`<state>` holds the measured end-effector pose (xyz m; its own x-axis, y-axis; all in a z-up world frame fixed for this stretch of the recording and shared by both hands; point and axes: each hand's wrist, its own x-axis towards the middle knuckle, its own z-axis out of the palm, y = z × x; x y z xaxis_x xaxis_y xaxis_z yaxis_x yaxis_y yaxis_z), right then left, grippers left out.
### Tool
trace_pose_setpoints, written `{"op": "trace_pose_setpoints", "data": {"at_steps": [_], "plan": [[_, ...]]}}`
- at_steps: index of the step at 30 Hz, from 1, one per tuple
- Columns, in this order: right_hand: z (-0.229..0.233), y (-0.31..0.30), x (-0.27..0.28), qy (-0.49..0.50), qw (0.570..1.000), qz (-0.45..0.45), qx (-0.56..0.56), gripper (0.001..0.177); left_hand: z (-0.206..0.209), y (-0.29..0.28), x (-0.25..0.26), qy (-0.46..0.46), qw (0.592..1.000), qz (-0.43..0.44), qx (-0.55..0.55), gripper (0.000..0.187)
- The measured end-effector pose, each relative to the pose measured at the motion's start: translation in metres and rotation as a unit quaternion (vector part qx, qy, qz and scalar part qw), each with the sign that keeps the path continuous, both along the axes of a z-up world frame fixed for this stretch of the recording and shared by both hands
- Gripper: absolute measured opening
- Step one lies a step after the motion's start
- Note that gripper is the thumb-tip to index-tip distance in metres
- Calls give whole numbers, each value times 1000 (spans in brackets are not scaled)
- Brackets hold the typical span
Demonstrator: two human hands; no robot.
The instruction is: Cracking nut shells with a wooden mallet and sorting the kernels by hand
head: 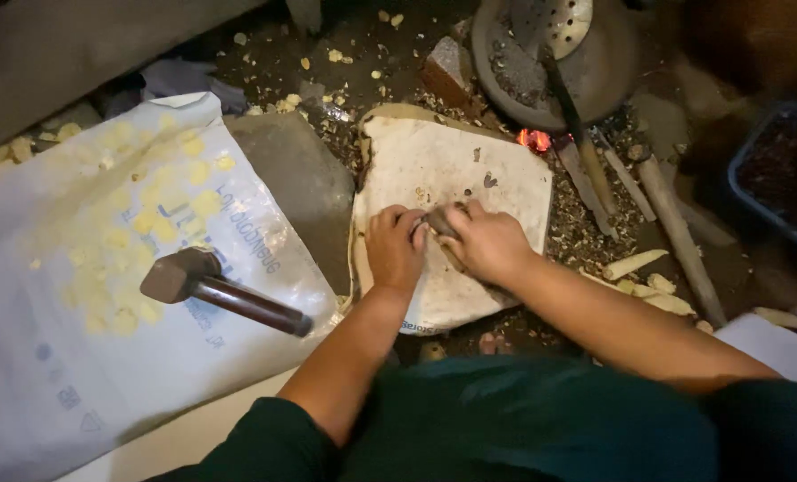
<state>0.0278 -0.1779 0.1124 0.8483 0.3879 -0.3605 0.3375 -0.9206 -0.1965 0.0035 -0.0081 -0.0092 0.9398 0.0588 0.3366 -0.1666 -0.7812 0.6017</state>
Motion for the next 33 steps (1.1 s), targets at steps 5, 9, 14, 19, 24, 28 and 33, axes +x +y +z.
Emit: {"op": "trace_pose_setpoints", "data": {"at_steps": [5,9,14,19,24,28,33], "plan": [[-13,-9,9,37,993,-79,75,50,17,18,-23,36,999,-18,-5,35],[-14,10,11,-42,992,7,118,51,15,38,-39,17,999,-28,-15,29],[-7,13,21,14,997,7,81,51,18,42,-35,21,998,-43,-39,12],[-27,4,35,96,984,-110,99,48,23,36,-22,50,998,-40,-26,6],[-29,8,35,75,995,-46,36,46,9,19,-2,83,995,57,-3,14],[-28,0,6,-5,1000,4,14,49,7,10,-11,64,996,59,-1,22],[-24,-5,15,28,997,-47,47,51,21,7,-31,49,997,17,49,58]]}}
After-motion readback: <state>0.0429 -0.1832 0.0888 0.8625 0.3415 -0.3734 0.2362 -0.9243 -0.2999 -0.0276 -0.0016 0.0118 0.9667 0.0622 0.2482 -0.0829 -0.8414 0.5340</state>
